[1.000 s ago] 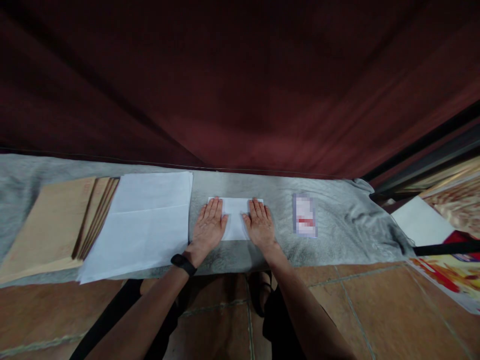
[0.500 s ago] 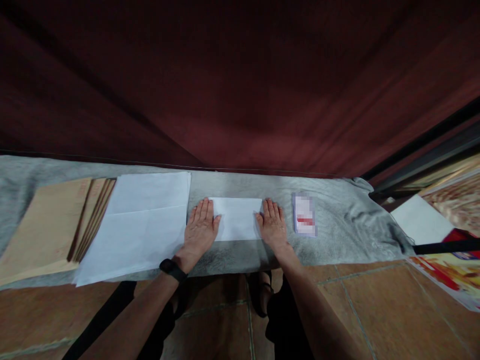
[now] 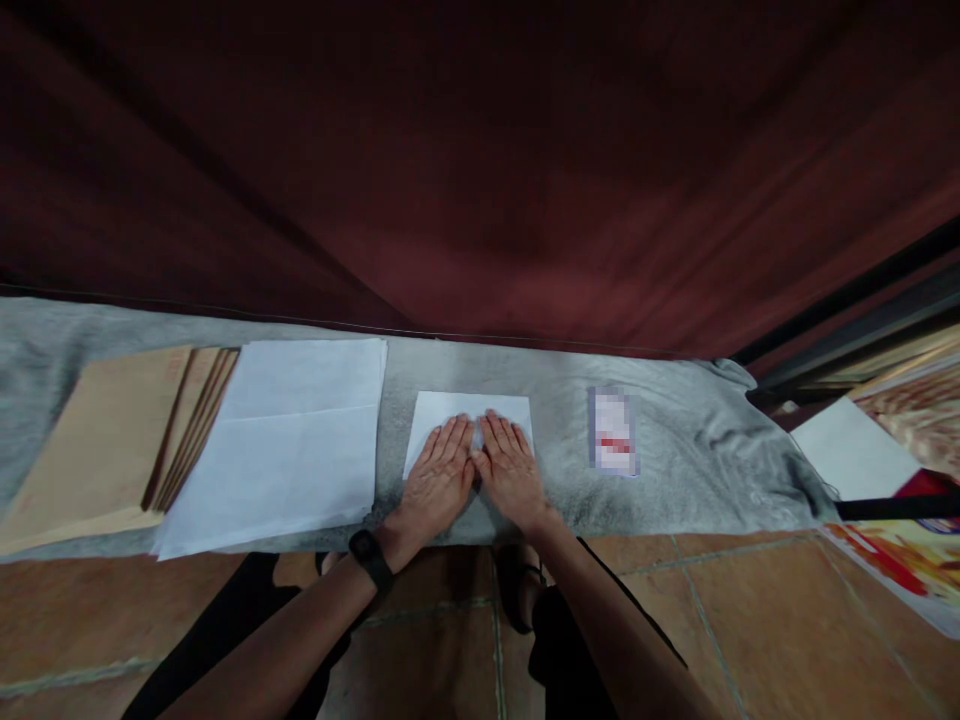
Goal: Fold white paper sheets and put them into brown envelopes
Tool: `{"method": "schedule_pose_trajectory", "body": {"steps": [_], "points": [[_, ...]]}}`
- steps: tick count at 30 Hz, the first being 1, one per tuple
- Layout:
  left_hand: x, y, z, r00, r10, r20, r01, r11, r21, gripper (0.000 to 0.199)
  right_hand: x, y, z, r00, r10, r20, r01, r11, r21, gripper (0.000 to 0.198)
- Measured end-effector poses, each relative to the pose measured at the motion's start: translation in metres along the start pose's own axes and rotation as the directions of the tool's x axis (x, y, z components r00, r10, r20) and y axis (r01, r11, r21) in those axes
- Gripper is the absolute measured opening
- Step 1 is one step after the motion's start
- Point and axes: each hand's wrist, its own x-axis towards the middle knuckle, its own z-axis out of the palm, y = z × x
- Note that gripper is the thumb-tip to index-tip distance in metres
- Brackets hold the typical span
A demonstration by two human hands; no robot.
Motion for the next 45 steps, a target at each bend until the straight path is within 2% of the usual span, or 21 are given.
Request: {"method": "schedule_pose_trajectory", "body": {"steps": [19, 23, 26, 28, 30, 32, 36, 41, 45], "points": [[-0.008, -0.037, -0.008, 0.986, -0.153, -0.064, 0.154, 0.988, 0.007, 0.062, -0.002, 0.059, -0.011, 0.983, 0.177, -0.046, -0.182, 0.976, -0.122, 0.059], [-0.004, -0.035, -0.013, 0.985, -0.155, -0.081, 0.156, 0.988, 0.004, 0.062, 0.002, 0.058, -0.019, 0.972, 0.225, -0.061, -0.23, 0.969, -0.092, 0.059], [-0.004, -0.02, -0.017, 0.999, 0.031, -0.028, -0.032, 0.998, -0.047, 0.058, 0.007, 0.045, -0.025, 0.986, 0.164, -0.023, -0.165, 0.986, -0.015, 0.057], [-0.007, -0.009, -0.017, 0.98, 0.195, 0.031, -0.192, 0.977, -0.089, 0.055, 0.009, 0.035, -0.026, 0.998, 0.056, 0.031, -0.058, 0.997, 0.05, 0.054], [-0.011, -0.002, -0.014, 0.954, 0.292, 0.069, -0.283, 0.953, -0.108, 0.054, 0.009, 0.029, -0.026, 0.995, -0.055, 0.084, 0.047, 0.994, 0.094, 0.051], [-0.014, 0.0, -0.01, 0.943, 0.321, 0.086, -0.311, 0.944, -0.107, 0.054, 0.008, 0.027, -0.026, 0.987, -0.113, 0.115, 0.101, 0.989, 0.107, 0.049], [-0.013, -0.005, -0.004, 0.951, 0.301, 0.074, -0.292, 0.95, -0.112, 0.055, 0.009, 0.031, -0.029, 0.983, -0.144, 0.117, 0.13, 0.984, 0.121, 0.046], [-0.02, -0.001, -0.006, 0.96, 0.276, 0.054, -0.267, 0.955, -0.125, 0.057, 0.015, 0.03, -0.038, 0.952, -0.257, 0.167, 0.215, 0.948, 0.232, 0.044], [-0.033, 0.004, -0.008, 0.954, 0.298, 0.039, -0.295, 0.953, -0.076, 0.06, 0.018, 0.028, -0.039, 0.945, -0.262, 0.197, 0.211, 0.946, 0.246, 0.045]]}}
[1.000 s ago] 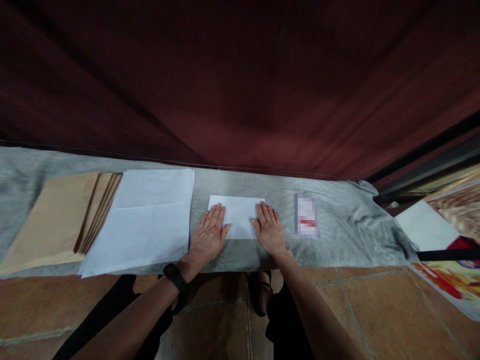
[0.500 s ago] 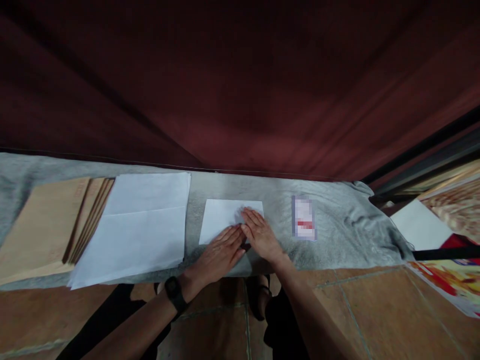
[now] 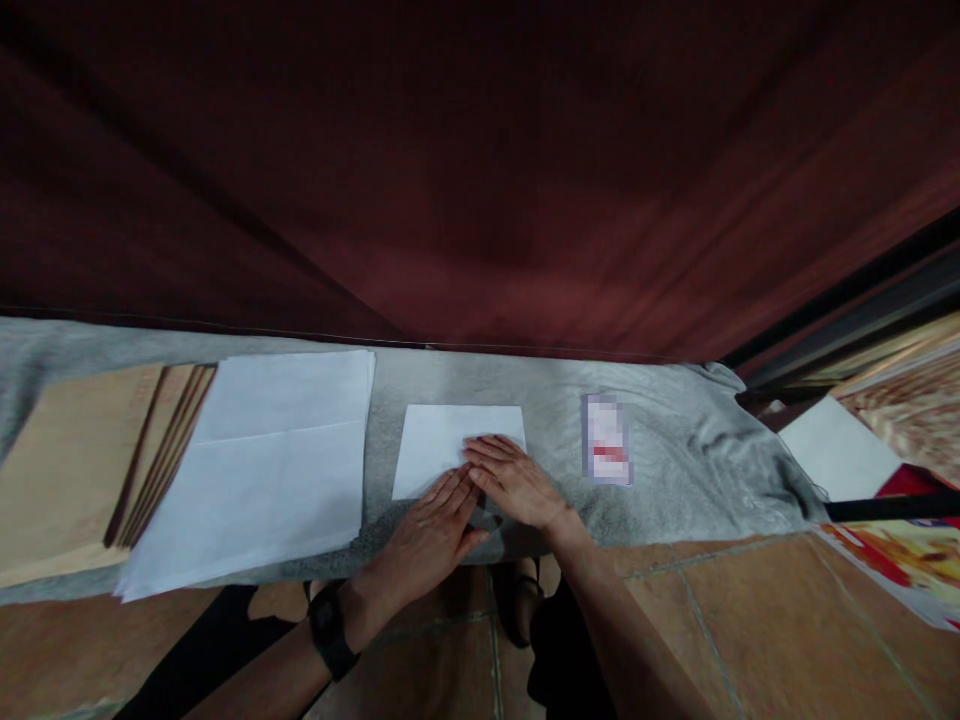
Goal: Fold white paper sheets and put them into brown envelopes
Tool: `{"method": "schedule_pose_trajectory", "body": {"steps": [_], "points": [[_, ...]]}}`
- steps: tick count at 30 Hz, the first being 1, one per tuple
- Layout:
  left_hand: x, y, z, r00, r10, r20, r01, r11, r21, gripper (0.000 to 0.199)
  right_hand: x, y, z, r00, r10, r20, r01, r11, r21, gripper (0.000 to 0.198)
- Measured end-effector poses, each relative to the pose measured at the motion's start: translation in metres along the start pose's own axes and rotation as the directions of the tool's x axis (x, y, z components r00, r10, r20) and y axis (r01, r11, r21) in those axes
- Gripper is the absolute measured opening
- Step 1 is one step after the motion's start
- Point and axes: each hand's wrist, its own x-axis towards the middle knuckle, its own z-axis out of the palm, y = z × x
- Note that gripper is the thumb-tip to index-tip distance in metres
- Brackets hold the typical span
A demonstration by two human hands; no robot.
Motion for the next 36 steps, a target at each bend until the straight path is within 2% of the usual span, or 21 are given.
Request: {"method": "schedule_pose_trajectory", "body": {"steps": [7, 15, 19, 24, 28, 36], "points": [[-0.008, 0.01, -0.006, 1.0, 0.022, -0.005, -0.022, 0.998, 0.051, 0.069, 0.02, 0.002, 0.007, 0.996, 0.08, -0.037, -0.083, 0.993, -0.09, 0.046], [-0.019, 0.02, -0.007, 0.999, 0.037, 0.006, -0.037, 0.995, 0.087, 0.073, 0.048, 0.009, 0.015, 0.971, 0.209, -0.116, -0.223, 0.967, -0.124, 0.048], [-0.021, 0.023, -0.009, 1.0, 0.029, -0.004, -0.029, 0.995, 0.092, 0.068, 0.053, 0.007, 0.014, 0.964, 0.236, -0.121, -0.249, 0.962, -0.112, 0.05], [-0.016, 0.017, -0.016, 1.0, -0.014, -0.008, 0.014, 1.0, 0.027, 0.054, 0.041, -0.004, 0.007, 0.98, 0.169, -0.107, -0.174, 0.984, -0.038, 0.049], [-0.011, 0.007, -0.015, 0.999, -0.043, -0.007, 0.043, 0.999, 0.023, 0.052, 0.024, -0.01, 0.007, 0.994, 0.096, -0.045, -0.097, 0.995, -0.019, 0.048], [0.02, -0.013, -0.015, 0.991, -0.126, 0.036, 0.124, 0.991, 0.057, 0.053, -0.001, -0.008, -0.001, 0.989, 0.129, -0.066, -0.129, 0.992, 0.003, 0.048]]}}
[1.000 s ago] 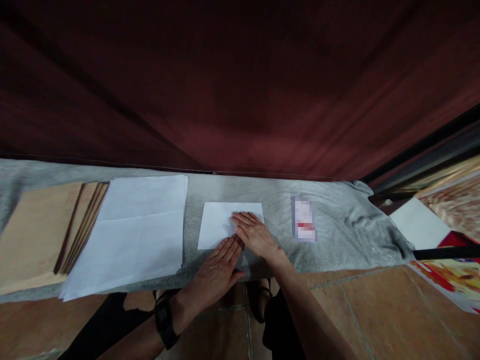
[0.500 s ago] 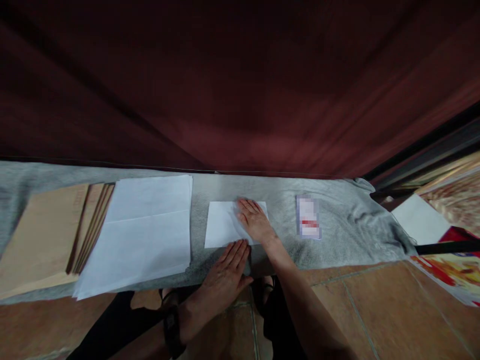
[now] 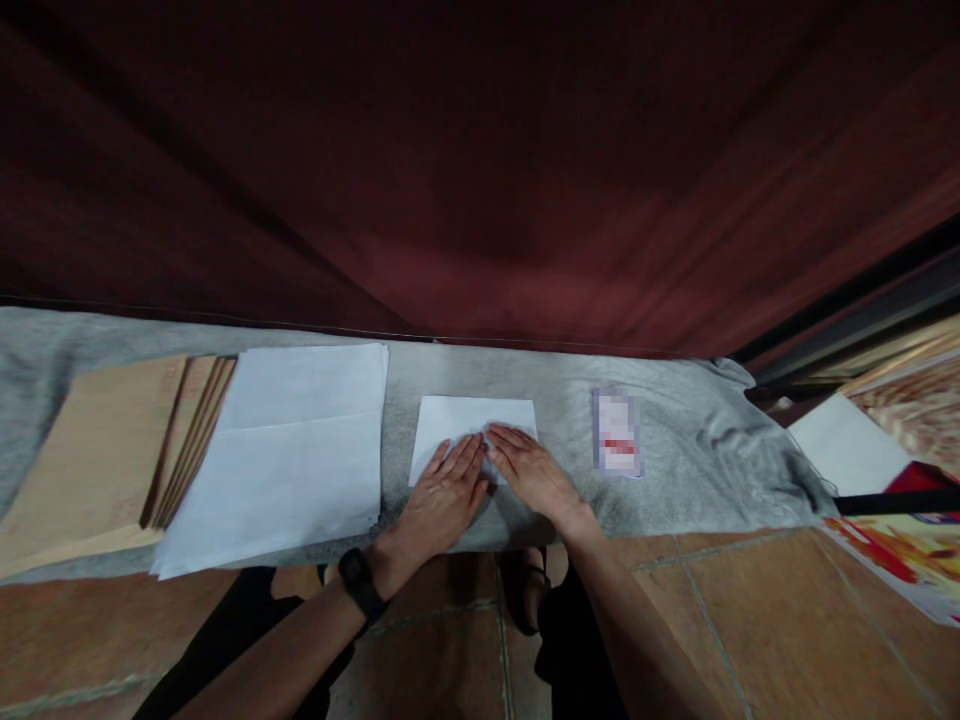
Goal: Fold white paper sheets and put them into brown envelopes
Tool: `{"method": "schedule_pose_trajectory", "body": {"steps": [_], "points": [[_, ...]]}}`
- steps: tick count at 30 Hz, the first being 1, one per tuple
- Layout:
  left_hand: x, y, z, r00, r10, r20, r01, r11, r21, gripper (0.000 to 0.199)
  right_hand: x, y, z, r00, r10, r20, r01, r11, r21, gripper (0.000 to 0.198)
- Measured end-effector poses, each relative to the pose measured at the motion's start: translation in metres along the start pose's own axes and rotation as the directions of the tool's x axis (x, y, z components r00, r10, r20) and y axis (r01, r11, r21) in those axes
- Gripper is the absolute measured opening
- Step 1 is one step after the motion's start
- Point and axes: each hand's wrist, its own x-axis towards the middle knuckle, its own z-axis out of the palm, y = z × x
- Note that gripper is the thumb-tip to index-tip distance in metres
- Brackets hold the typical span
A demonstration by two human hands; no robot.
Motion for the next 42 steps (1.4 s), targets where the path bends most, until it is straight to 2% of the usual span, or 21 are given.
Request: {"method": "schedule_pose_trajectory", "body": {"steps": [5, 13, 19, 28, 30, 34, 36, 42], "points": [[0.029, -0.01, 0.0, 0.996, -0.078, 0.047, 0.077, 0.997, 0.008, 0.055, -0.009, 0.003, -0.006, 1.0, -0.004, 0.027, 0.004, 1.0, -0.016, 0.045], [0.061, -0.018, 0.008, 0.984, -0.178, 0.029, 0.178, 0.984, 0.009, 0.056, -0.017, -0.002, -0.006, 0.997, -0.073, 0.033, 0.074, 0.997, -0.02, 0.042], [0.068, -0.021, 0.01, 0.976, -0.218, 0.018, 0.218, 0.976, 0.016, 0.056, -0.021, -0.014, -0.005, 0.985, -0.161, 0.069, 0.161, 0.987, 0.007, 0.037], [0.066, -0.022, 0.01, 0.978, -0.209, 0.009, 0.208, 0.978, 0.012, 0.056, -0.025, -0.019, -0.012, 0.97, -0.211, 0.117, 0.195, 0.971, 0.136, 0.024], [0.064, -0.021, 0.011, 0.979, -0.206, 0.009, 0.206, 0.979, 0.012, 0.056, -0.023, -0.017, -0.014, 0.979, -0.171, 0.11, 0.152, 0.975, 0.16, 0.026], [0.053, -0.015, 0.012, 0.986, -0.167, -0.008, 0.168, 0.986, 0.016, 0.057, -0.016, -0.005, -0.013, 0.998, 0.054, 0.018, -0.056, 0.989, 0.139, 0.035], [0.045, -0.01, 0.013, 0.991, -0.135, -0.018, 0.135, 0.991, 0.019, 0.057, -0.013, 0.003, -0.01, 0.993, 0.116, -0.032, -0.113, 0.99, 0.083, 0.04], [0.02, 0.006, 0.011, 1.0, -0.023, -0.003, 0.024, 0.999, 0.026, 0.061, 0.001, 0.018, 0.001, 0.998, 0.069, -0.001, -0.069, 0.994, -0.086, 0.048]]}}
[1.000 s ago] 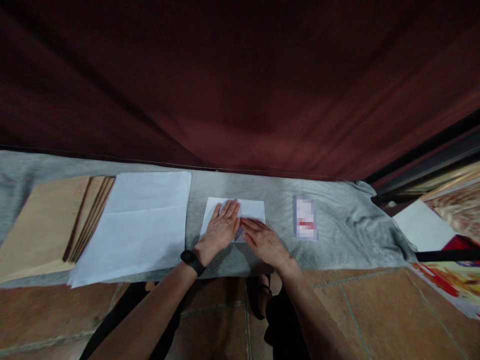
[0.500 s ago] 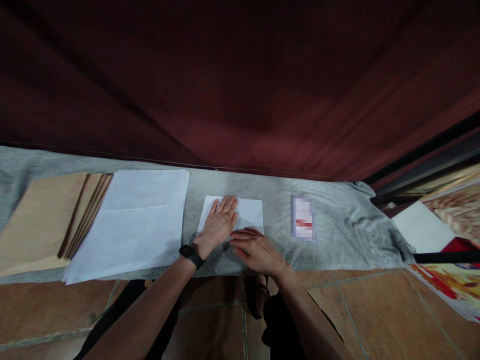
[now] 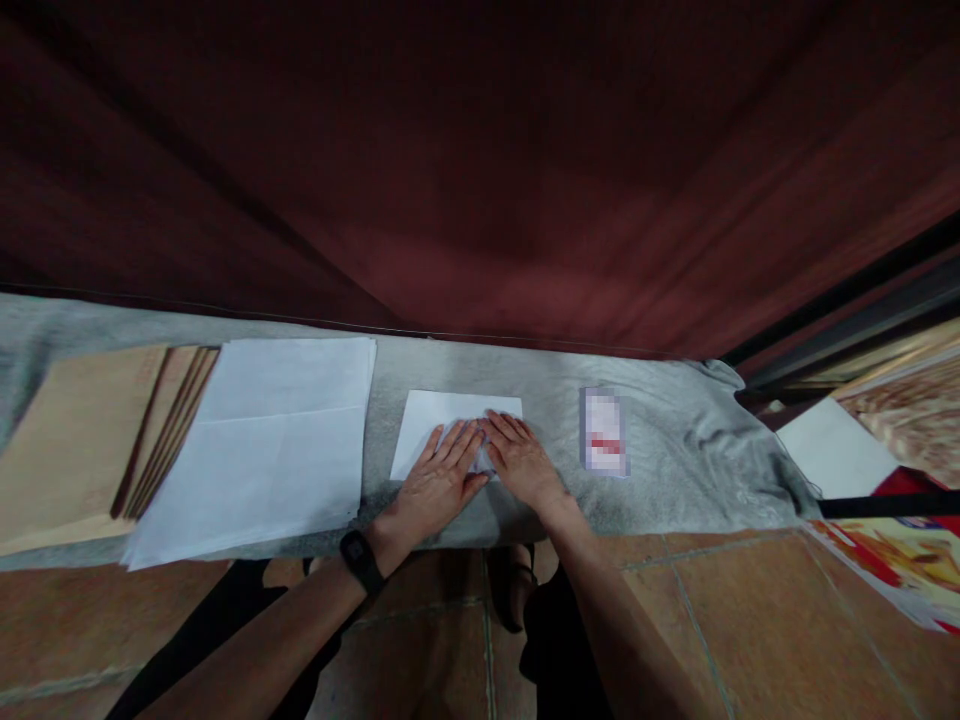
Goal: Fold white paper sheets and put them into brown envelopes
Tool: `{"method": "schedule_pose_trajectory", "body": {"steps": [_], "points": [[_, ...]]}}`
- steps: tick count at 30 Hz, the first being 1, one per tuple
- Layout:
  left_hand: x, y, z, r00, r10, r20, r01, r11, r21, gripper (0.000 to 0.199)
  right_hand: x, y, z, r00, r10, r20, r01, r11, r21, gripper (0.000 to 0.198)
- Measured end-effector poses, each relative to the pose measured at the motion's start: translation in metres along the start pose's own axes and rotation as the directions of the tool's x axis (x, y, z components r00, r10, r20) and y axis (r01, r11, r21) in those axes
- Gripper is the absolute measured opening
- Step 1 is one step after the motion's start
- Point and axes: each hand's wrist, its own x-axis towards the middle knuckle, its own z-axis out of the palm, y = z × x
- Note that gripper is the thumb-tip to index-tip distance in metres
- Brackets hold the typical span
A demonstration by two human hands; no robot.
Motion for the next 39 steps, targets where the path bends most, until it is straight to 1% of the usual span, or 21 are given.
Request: {"method": "schedule_pose_trajectory", "body": {"steps": [5, 8, 13, 18, 21, 22, 24, 25, 27, 29, 30, 32, 33, 34, 36, 39], "points": [[-0.014, 0.001, -0.006, 0.998, 0.045, 0.05, -0.044, 0.999, -0.02, 0.071, 0.014, -0.006, 0.005, 0.999, -0.036, 0.034, 0.037, 0.999, -0.02, 0.047], [-0.019, -0.002, -0.007, 0.996, 0.072, 0.054, -0.071, 0.997, -0.026, 0.073, 0.02, -0.008, 0.01, 0.999, -0.026, 0.03, 0.026, 0.999, -0.026, 0.047], [-0.025, -0.006, -0.008, 0.994, 0.107, 0.03, -0.107, 0.994, 0.001, 0.073, 0.021, 0.0, 0.015, 0.997, 0.073, -0.037, -0.076, 0.993, -0.086, 0.049], [-0.029, -0.011, -0.011, 0.997, 0.077, 0.028, -0.076, 0.997, -0.01, 0.067, 0.015, 0.018, 0.006, 0.974, 0.197, -0.11, -0.209, 0.971, -0.116, 0.052], [-0.03, -0.017, -0.013, 1.0, 0.008, 0.026, -0.008, 0.999, -0.033, 0.066, 0.013, 0.023, -0.004, 0.932, 0.317, -0.176, -0.338, 0.936, -0.102, 0.051], [-0.03, -0.02, -0.013, 0.999, -0.032, 0.024, 0.033, 0.998, -0.048, 0.066, 0.012, 0.024, -0.008, 0.91, 0.366, -0.195, -0.389, 0.917, -0.093, 0.049], [-0.027, -0.029, -0.014, 0.988, -0.156, 0.004, 0.156, 0.984, -0.092, 0.065, 0.01, 0.022, -0.013, 0.861, 0.466, -0.205, -0.485, 0.873, -0.053, 0.043], [-0.025, -0.034, -0.015, 0.972, -0.233, -0.01, 0.23, 0.965, -0.127, 0.065, 0.009, 0.02, -0.015, 0.839, 0.508, -0.196, -0.522, 0.853, -0.025, 0.038], [-0.02, -0.047, -0.016, 0.918, -0.397, -0.018, 0.382, 0.895, -0.229, 0.064, 0.006, 0.015, -0.017, 0.809, 0.565, -0.164, -0.569, 0.822, 0.025, 0.031], [-0.014, -0.058, -0.018, 0.849, -0.528, 0.023, 0.5, 0.789, -0.358, 0.064, 0.004, 0.009, -0.017, 0.793, 0.595, -0.133, -0.593, 0.803, 0.058, 0.026], [-0.011, -0.063, -0.018, 0.818, -0.573, 0.05, 0.539, 0.733, -0.414, 0.064, 0.003, 0.006, -0.017, 0.784, 0.61, -0.12, -0.606, 0.792, 0.07, 0.025], [-0.006, -0.068, -0.019, 0.776, -0.625, 0.086, 0.581, 0.655, -0.483, 0.062, 0.004, 0.002, -0.017, 0.76, 0.644, -0.09, -0.638, 0.765, 0.086, 0.028], [-0.004, -0.068, -0.019, 0.767, -0.636, 0.087, 0.586, 0.64, -0.497, 0.061, 0.005, 0.0, -0.017, 0.748, 0.659, -0.077, -0.653, 0.752, 0.091, 0.031], [-0.002, -0.068, -0.018, 0.765, -0.639, 0.077, 0.585, 0.639, -0.5, 0.06, 0.006, 0.0, -0.017, 0.739, 0.67, -0.071, -0.664, 0.742, 0.095, 0.032], [0.0, -0.067, -0.016, 0.773, -0.633, 0.04, 0.569, 0.665, -0.484, 0.057, 0.008, 0.0, -0.017, 0.736, 0.673, -0.079, -0.665, 0.74, 0.106, 0.033], [0.001, -0.069, -0.011, 0.791, -0.611, -0.017, 0.538, 0.709, -0.456, 0.051, 0.008, 0.002, -0.014, 0.749, 0.654, -0.105, -0.641, 0.756, 0.133, 0.023]]}}
